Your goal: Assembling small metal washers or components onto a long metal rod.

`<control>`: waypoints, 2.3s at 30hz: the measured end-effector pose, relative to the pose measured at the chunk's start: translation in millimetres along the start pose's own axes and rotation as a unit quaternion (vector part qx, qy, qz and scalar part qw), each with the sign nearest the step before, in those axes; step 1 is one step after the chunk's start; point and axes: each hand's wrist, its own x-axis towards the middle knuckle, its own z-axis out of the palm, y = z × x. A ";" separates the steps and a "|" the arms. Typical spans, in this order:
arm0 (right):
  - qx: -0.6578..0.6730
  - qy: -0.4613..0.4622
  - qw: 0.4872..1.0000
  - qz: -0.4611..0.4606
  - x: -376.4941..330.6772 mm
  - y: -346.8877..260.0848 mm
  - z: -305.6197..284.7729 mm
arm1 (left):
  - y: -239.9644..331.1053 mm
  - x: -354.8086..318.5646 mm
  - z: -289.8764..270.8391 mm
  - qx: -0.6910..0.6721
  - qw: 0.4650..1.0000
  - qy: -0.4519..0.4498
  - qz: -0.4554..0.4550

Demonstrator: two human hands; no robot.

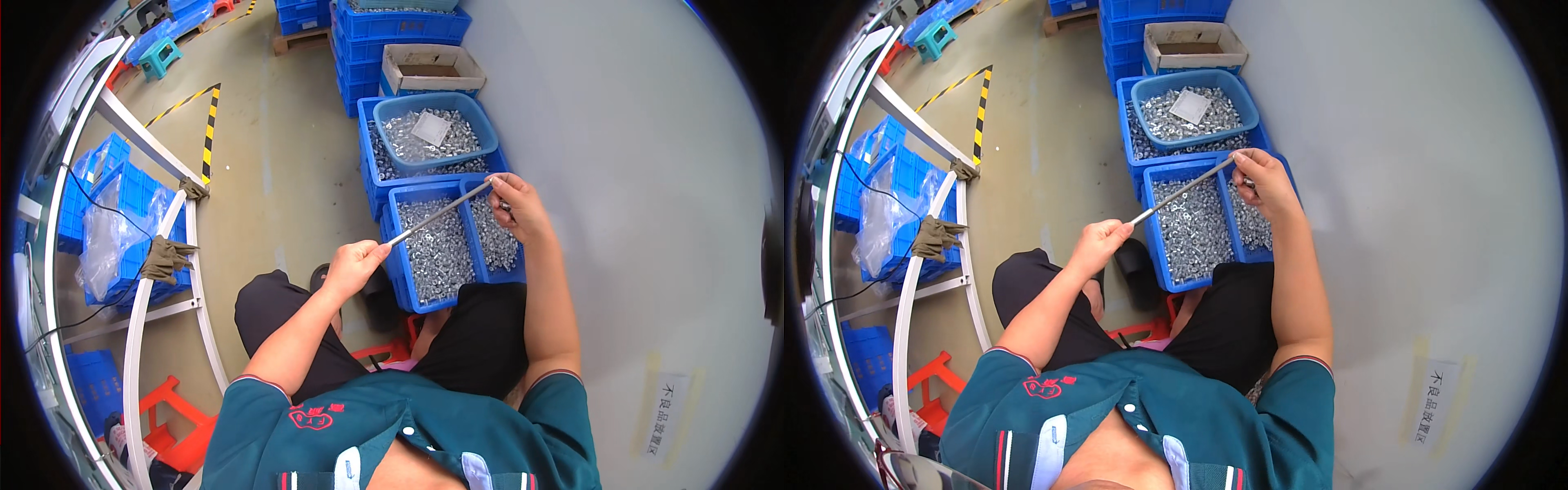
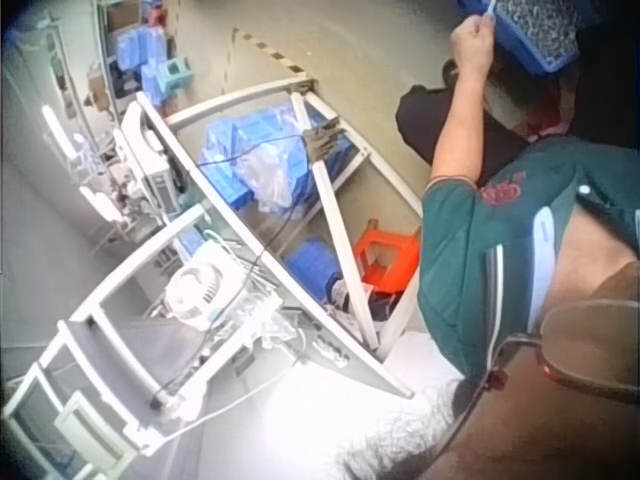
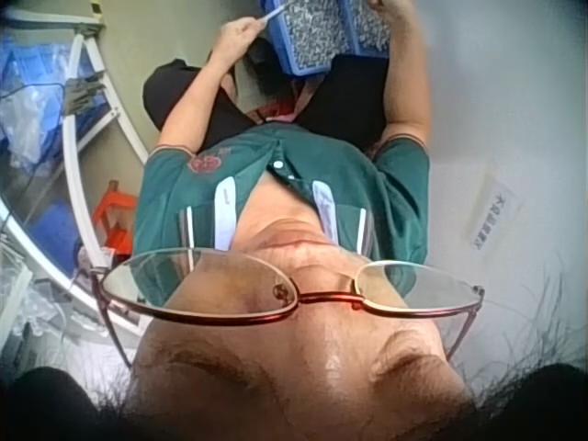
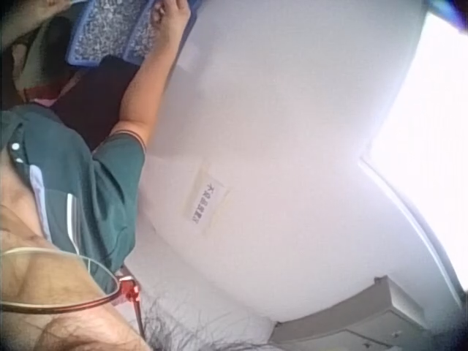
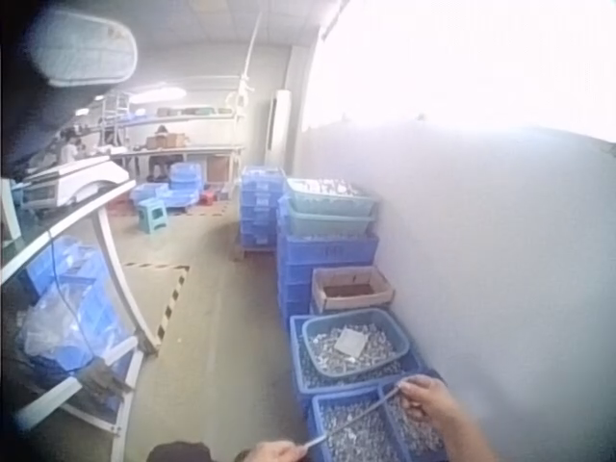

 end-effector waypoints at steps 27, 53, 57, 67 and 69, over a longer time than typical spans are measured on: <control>0.091 -0.057 0.989 0.100 10.7 13.9 15.5 | 7.7 0.9 4.6 -0.101 0.995 0.015 -0.005; 0.008 -0.052 0.997 0.051 5.7 10.5 33.6 | 12.5 -15.7 -12.6 0.030 0.999 0.025 -0.006; 0.066 -0.098 0.983 0.137 11.2 15.1 24.8 | 7.5 -5.9 -7.6 0.001 0.999 0.031 0.010; 0.318 -0.082 0.939 0.101 18.9 19.0 -2.3 | -2.7 -5.9 -4.8 -0.038 0.999 0.008 -0.007; 0.334 -0.058 0.937 0.085 18.2 17.5 -4.0 | -2.8 -7.0 -5.8 -0.039 0.999 0.007 -0.006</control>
